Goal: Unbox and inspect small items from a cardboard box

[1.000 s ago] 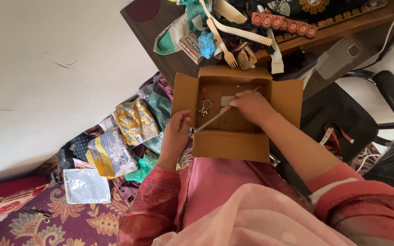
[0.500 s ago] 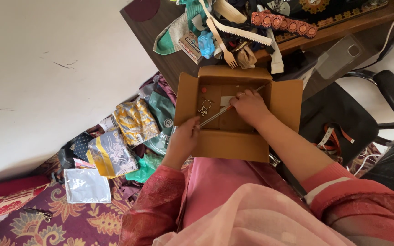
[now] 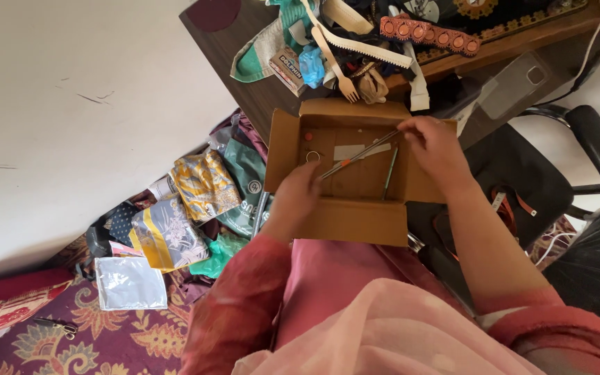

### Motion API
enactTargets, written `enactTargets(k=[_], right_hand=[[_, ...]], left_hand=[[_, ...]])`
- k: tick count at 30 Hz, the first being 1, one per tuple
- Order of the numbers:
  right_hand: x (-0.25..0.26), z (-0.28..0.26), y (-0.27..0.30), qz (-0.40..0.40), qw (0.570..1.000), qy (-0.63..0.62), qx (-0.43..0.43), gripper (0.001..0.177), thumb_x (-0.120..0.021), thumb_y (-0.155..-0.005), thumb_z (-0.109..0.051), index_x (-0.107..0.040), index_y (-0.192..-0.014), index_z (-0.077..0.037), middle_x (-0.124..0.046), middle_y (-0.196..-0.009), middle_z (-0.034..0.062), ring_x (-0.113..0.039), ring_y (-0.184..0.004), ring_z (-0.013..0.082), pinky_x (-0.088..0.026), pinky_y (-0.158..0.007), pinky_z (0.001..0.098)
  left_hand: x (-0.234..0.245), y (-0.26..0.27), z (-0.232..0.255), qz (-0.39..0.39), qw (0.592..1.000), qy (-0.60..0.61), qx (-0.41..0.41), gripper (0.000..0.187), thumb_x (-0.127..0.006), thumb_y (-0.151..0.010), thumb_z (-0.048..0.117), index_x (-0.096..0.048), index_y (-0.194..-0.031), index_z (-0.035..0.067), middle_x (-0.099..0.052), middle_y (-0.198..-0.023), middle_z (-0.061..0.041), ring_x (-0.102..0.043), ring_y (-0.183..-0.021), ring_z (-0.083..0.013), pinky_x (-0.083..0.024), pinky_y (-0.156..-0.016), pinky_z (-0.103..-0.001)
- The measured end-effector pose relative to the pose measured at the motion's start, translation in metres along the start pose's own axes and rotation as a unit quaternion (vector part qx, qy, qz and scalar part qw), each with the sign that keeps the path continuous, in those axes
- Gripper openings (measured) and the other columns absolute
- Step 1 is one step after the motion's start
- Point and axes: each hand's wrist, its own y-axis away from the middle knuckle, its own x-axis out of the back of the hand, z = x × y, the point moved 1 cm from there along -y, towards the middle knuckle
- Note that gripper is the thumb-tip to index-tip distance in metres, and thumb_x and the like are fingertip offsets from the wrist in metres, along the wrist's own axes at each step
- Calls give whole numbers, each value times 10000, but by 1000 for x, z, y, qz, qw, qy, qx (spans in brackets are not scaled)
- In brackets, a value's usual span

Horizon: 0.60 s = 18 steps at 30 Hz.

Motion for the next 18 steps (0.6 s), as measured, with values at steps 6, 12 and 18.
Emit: enactTargets(k=[6, 12, 18], right_hand=[[-4, 4, 29, -19, 996, 54, -65, 228, -613, -1045, -151, -681, -1256, -101, -700, -1085, 166, -692, -1030, 379, -536, -930, 506], [-48, 56, 50, 29, 978, 190, 83, 252, -725, -878, -240, -709, -1128, -210, -645, -1358, 68, -567, -1336, 372, -399, -1156, 491], [-56, 10, 60, -121, 944, 306, -12, 372, -663, -910, -359, -728, -1214, -154, -460, -1607, 45, -228, -1553, 429, -292, -1230, 566]], left_hand=[[-68, -63, 3, 9, 984, -176, -34, 380, -640, -925, 294, -628, -1270, 138, -675, -1075, -104, -711, -1008, -335, -598, -874, -463], [-83, -87, 27, -26, 968, -225, -106, 286, -617, -838, 21, -618, -1123, 27, -584, -1074, -168, -654, -995, -423, -624, -760, -491], [-103, -81, 47, 11, 910, -333, -248, 152, -583, -931, 129, -698, -1027, 155, -557, -1142, -92, -577, -1088, -318, -570, -803, -429]])
